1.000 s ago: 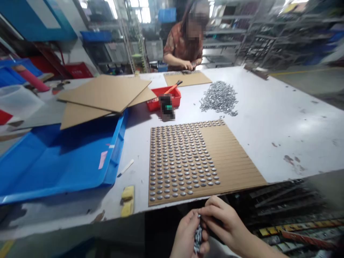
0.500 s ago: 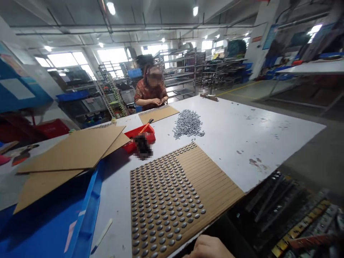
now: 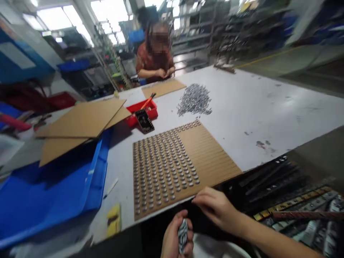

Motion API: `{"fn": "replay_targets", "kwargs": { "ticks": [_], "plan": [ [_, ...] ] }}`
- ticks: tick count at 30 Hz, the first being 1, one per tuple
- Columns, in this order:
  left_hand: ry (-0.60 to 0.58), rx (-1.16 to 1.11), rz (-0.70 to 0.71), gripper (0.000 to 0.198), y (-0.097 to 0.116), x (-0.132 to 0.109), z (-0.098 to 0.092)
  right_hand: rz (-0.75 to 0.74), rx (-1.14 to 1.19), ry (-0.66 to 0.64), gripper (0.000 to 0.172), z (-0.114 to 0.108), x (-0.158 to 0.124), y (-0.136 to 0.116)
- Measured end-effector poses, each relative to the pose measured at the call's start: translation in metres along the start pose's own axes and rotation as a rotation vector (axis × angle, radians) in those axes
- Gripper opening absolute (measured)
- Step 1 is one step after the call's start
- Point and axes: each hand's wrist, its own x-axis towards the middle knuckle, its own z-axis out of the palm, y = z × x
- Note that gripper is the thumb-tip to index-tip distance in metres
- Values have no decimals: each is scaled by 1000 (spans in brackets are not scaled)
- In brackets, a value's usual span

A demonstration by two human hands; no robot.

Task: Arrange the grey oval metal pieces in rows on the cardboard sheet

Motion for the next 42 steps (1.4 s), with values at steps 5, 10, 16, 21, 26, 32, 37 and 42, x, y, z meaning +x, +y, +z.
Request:
{"fn": "replay_targets", "kwargs": {
  "ticks": [5,10,16,21,26,32,37,42],
  "plan": [
    [5,-23,46,29,-16,-6,5,-75,-123,-59,28,1,6,18],
    [-86,-61,54,33,-9,-7,6,-141,-240,-143,27,16,19,16],
    [-76,-89,74,29,-9,-4,-10,-174,-346,-225,26,28,30,15],
    [-61,-140,52,28,-5,-4,-13,-151,-389,-268,27,30,33,14],
    [-100,-99,80,30,1,-5,-12,-132,-438,-290,26,31,34,13],
    [-84,-93,126,27,4,-8,-10,-63,-275,-262,27,24,33,7],
    [-90,-88,144,22,4,-10,-4,226,85,-287,18,19,23,-13],
    [-85,-92,153,24,-2,-9,6,521,401,-184,14,32,6,-23]
  ]
}}
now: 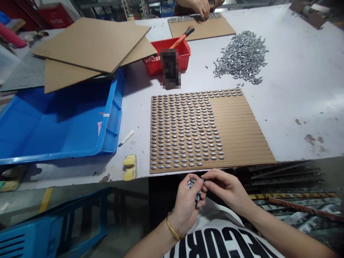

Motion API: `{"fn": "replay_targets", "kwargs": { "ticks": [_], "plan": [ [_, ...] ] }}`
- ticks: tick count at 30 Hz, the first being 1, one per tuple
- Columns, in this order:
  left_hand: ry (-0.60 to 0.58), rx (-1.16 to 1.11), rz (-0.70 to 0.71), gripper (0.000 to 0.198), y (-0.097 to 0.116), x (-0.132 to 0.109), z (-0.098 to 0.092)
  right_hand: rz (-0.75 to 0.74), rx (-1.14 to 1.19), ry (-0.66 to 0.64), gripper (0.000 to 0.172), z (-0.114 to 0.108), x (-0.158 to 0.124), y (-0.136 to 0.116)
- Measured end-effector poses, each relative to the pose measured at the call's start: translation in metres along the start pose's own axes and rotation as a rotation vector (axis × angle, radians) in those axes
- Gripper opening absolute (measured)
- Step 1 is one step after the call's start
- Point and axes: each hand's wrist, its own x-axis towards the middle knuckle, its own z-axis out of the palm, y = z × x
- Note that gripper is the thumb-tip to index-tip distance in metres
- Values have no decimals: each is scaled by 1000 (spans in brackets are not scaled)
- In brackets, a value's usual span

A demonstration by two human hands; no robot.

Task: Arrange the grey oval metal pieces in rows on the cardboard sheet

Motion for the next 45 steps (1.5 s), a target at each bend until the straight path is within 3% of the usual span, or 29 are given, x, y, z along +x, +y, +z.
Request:
{"fn": "replay_targets", "kwargs": {
  "ticks": [3,11,18,28,35,38,41,45],
  "plan": [
    [13,24,5,26,-5,1,4,-25,72,103,13,6,-5,6],
    [0,99,-1,25,-3,6,8,-330,-377,114,32,-14,-9,15],
    [52,6,-79,36,-3,7,4,-571,-632,199,36,-30,18,23],
    [-2,63,-78,32,-3,5,1,-585,-884,122,27,-30,28,24],
    [-34,-4,-96,35,2,4,3,-519,-743,117,33,-33,18,12],
    [-57,-34,-115,28,4,4,5,-484,-640,42,32,-32,11,3],
    [-54,-36,-127,22,2,6,7,-480,-652,-38,29,-30,8,-3],
    [3,-53,-202,19,-2,9,8,-513,-716,-43,23,-31,8,2]
  ]
}}
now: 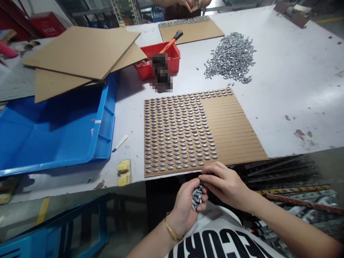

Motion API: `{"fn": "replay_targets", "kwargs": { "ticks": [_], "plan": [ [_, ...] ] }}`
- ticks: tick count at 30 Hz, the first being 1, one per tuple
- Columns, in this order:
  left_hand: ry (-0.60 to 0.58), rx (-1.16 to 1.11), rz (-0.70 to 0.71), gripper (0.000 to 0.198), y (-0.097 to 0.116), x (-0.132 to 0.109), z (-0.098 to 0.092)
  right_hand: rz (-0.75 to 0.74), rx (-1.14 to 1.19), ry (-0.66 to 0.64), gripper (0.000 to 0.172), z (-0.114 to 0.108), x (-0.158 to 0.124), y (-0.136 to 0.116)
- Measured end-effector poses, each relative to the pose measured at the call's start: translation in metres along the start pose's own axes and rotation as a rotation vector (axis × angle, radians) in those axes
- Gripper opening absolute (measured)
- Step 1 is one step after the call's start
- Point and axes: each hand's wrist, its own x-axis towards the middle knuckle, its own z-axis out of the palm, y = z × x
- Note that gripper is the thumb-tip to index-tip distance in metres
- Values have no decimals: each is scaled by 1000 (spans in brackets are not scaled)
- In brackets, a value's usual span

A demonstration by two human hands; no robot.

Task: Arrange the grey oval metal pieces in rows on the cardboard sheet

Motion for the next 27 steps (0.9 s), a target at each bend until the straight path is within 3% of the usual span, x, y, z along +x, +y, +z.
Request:
{"fn": "replay_targets", "kwargs": {
  "ticks": [4,9,12,17,23,27],
  "plan": [
    [-34,6,-29,19,-1,-1,4,-34,0,32,22,1,-6,8],
    [13,198,118,26,-2,0,13,2,-22,131,26,1,-14,9],
    [70,259,173,27,-3,3,17,61,69,116,28,1,-17,7],
    [64,275,172,27,-2,5,22,129,203,79,27,-4,-20,9],
    [74,145,109,35,-3,4,20,76,16,203,29,-5,-15,30],
    [47,172,114,32,-6,2,17,-19,-99,175,33,2,-13,43]
  ]
}}
